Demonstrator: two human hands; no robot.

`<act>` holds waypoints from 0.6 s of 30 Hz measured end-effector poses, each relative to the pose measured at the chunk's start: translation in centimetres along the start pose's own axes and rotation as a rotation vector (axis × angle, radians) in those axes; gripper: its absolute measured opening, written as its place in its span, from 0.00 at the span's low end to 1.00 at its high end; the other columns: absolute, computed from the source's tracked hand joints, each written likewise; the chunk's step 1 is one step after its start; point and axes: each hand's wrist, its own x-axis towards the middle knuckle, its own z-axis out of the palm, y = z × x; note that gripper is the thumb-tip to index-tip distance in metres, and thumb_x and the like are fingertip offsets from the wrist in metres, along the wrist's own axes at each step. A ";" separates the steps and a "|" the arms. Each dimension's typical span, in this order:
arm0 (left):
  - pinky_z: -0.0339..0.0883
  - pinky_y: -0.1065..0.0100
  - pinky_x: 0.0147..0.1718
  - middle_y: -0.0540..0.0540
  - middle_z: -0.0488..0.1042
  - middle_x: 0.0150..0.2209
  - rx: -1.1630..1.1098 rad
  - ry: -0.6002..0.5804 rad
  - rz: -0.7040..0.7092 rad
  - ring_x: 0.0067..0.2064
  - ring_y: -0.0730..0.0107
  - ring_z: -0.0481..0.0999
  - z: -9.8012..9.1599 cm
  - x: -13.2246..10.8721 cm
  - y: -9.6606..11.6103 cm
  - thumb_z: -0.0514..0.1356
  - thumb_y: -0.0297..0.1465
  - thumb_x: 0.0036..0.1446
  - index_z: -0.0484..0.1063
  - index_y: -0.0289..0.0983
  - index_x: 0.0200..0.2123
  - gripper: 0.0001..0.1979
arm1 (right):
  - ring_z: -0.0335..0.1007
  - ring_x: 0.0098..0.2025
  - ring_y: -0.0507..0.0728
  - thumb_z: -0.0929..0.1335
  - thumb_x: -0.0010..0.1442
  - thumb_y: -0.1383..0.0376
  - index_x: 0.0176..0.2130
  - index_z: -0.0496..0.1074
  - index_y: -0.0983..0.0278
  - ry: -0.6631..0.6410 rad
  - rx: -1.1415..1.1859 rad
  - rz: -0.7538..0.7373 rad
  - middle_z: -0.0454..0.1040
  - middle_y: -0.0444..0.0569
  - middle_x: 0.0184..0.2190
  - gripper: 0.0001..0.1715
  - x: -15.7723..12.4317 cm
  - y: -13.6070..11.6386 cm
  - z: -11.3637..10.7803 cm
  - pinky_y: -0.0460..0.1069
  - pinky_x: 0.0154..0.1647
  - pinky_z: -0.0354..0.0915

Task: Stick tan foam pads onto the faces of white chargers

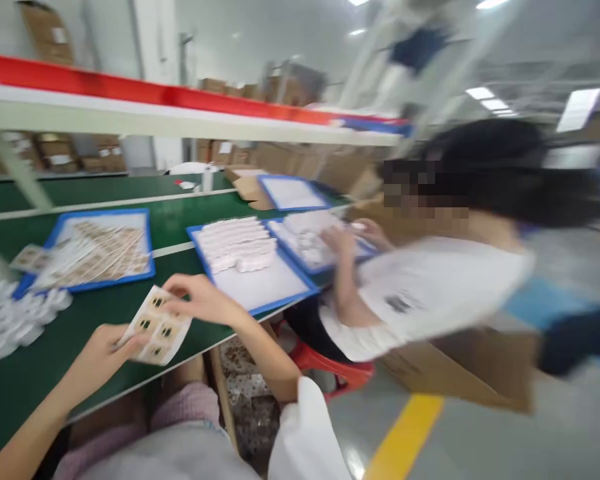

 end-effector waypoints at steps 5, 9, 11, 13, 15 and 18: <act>0.68 0.68 0.30 0.46 0.76 0.25 -0.458 0.254 -0.188 0.28 0.65 0.73 1.7 -1.9 -1.8 0.66 0.53 0.51 0.76 0.34 0.26 0.25 | 0.72 0.30 0.53 0.77 0.50 0.53 0.32 0.75 0.62 0.153 0.540 0.261 0.77 0.44 0.28 0.18 2.5 3.6 4.8 0.47 0.33 0.68; 0.72 0.67 0.38 0.43 0.82 0.34 -0.579 0.321 -0.093 0.37 0.61 0.79 0.3 -3.6 -2.4 0.69 0.49 0.52 0.81 0.34 0.37 0.22 | 0.73 0.29 0.54 0.77 0.51 0.50 0.38 0.78 0.63 -0.012 0.493 0.279 0.79 0.46 0.29 0.21 3.9 3.8 7.9 0.48 0.30 0.68; 0.72 0.68 0.38 0.43 0.82 0.33 -0.573 0.444 -0.062 0.37 0.62 0.79 -0.7 -4.5 -2.5 0.66 0.50 0.56 0.81 0.35 0.35 0.22 | 0.74 0.30 0.55 0.75 0.56 0.52 0.45 0.78 0.62 -0.070 0.362 0.212 0.79 0.47 0.31 0.22 4.0 3.3 9.0 0.49 0.31 0.71; 0.72 0.68 0.37 0.44 0.82 0.31 -0.551 0.538 -0.073 0.35 0.63 0.79 -1.2 -5.1 -2.7 0.64 0.50 0.58 0.82 0.35 0.31 0.22 | 0.77 0.36 0.57 0.72 0.61 0.57 0.50 0.76 0.60 0.065 0.118 0.038 0.80 0.49 0.36 0.19 3.7 2.7 10.2 0.52 0.37 0.74; 0.72 0.68 0.37 0.43 0.83 0.32 -0.554 0.597 -0.086 0.34 0.62 0.80 -1.1 -5.4 -2.9 0.63 0.49 0.59 0.83 0.35 0.32 0.22 | 0.77 0.43 0.59 0.71 0.63 0.63 0.48 0.77 0.59 0.322 -0.206 -0.237 0.79 0.51 0.42 0.12 3.0 2.0 11.3 0.55 0.44 0.74; 0.73 0.68 0.37 0.43 0.85 0.36 -0.547 0.652 -0.089 0.36 0.61 0.81 -0.1 -5.8 -3.3 0.61 0.47 0.62 0.85 0.36 0.38 0.21 | 0.76 0.44 0.59 0.71 0.62 0.71 0.42 0.78 0.57 0.506 -0.531 -0.554 0.79 0.51 0.42 0.10 1.8 0.9 12.6 0.56 0.46 0.73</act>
